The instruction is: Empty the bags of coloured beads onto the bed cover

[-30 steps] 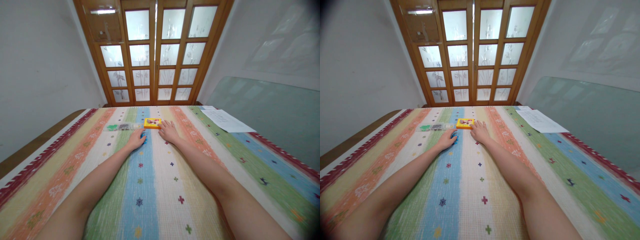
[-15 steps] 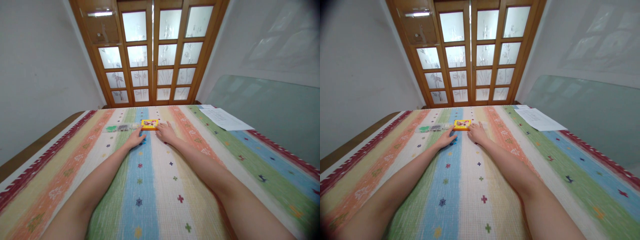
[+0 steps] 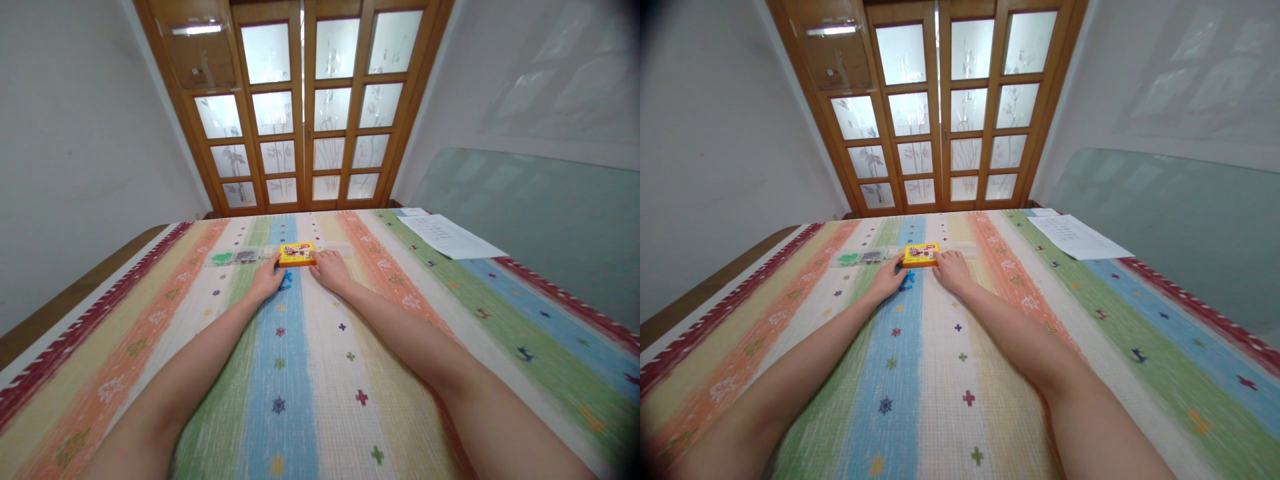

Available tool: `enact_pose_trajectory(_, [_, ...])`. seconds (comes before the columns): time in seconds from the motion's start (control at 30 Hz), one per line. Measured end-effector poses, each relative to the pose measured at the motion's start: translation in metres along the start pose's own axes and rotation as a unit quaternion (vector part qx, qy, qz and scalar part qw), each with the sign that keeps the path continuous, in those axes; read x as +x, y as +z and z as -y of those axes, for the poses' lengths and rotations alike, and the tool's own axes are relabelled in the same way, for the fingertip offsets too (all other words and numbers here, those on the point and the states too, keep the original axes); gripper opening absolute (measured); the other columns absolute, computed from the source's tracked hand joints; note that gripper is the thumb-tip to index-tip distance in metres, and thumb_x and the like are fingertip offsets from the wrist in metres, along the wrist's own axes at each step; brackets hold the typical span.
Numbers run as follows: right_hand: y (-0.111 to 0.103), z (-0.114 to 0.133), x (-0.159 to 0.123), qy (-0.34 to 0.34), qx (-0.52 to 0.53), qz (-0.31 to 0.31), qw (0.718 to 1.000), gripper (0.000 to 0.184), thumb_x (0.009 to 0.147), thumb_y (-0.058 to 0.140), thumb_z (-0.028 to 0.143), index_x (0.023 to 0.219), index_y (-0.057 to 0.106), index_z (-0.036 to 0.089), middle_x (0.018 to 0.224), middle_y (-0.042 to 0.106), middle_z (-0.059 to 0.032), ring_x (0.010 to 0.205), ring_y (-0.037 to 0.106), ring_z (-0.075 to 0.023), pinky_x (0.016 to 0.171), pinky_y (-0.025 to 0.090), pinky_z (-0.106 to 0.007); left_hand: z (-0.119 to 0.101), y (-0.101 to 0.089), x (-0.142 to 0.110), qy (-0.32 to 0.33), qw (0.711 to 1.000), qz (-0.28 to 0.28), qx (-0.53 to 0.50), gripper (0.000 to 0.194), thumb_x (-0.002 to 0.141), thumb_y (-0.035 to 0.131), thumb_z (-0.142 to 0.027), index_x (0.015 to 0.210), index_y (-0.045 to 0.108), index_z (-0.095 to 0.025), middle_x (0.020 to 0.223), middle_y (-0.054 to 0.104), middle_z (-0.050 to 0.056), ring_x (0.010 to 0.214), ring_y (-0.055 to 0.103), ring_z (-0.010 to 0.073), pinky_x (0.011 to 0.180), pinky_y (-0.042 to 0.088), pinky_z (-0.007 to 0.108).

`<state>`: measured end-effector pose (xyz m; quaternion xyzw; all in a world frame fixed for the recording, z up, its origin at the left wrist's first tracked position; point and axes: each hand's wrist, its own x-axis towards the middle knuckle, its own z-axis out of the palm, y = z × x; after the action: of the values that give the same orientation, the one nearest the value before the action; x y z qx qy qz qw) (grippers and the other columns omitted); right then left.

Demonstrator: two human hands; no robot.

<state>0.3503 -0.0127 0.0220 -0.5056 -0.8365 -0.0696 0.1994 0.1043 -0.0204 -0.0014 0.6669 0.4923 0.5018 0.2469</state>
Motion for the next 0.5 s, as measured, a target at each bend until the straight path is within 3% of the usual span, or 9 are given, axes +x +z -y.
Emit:
enact_pose_trajectory(0.1, [-0.002,0.000,0.000,-0.007,0.002,0.014,1.000,0.043,0.100,0.056,0.035,0.138,0.059,0.015,0.123,0.070,-0.0175,0.119,0.059,-0.0314,0.105,0.037,-0.043,-0.003,-0.001,-0.003,0.008,1.000,-0.002,0.022,0.050,0.076,0.075,-0.018,0.126,0.069,-0.022,0.129,0.069,0.014,0.125,0.061,0.0342,0.119,0.034,0.058])
enact_pose_trajectory(0.3, [-0.010,0.005,-0.001,0.012,0.008,0.015,1.000,0.041,0.102,0.055,0.042,0.134,0.062,0.017,0.120,0.069,-0.0148,0.114,0.058,-0.0294,0.100,0.038,-0.039,-0.016,-0.001,-0.008,0.051,0.973,0.020,0.223,0.051,0.092,0.059,-0.023,0.143,0.057,-0.018,0.141,0.063,0.013,0.129,0.059,0.0299,0.115,0.043,0.047])
enact_pose_trajectory(0.5, [-0.016,0.008,-0.003,0.040,0.012,0.027,0.999,0.040,0.104,0.051,0.044,0.132,0.063,0.019,0.121,0.067,-0.0143,0.103,0.063,-0.0265,0.089,0.042,-0.034,-0.018,-0.004,-0.006,0.068,0.977,-0.010,0.201,0.048,0.092,0.059,-0.023,0.140,0.058,-0.021,0.125,0.067,0.012,0.111,0.065,0.0256,0.104,0.050,0.043])
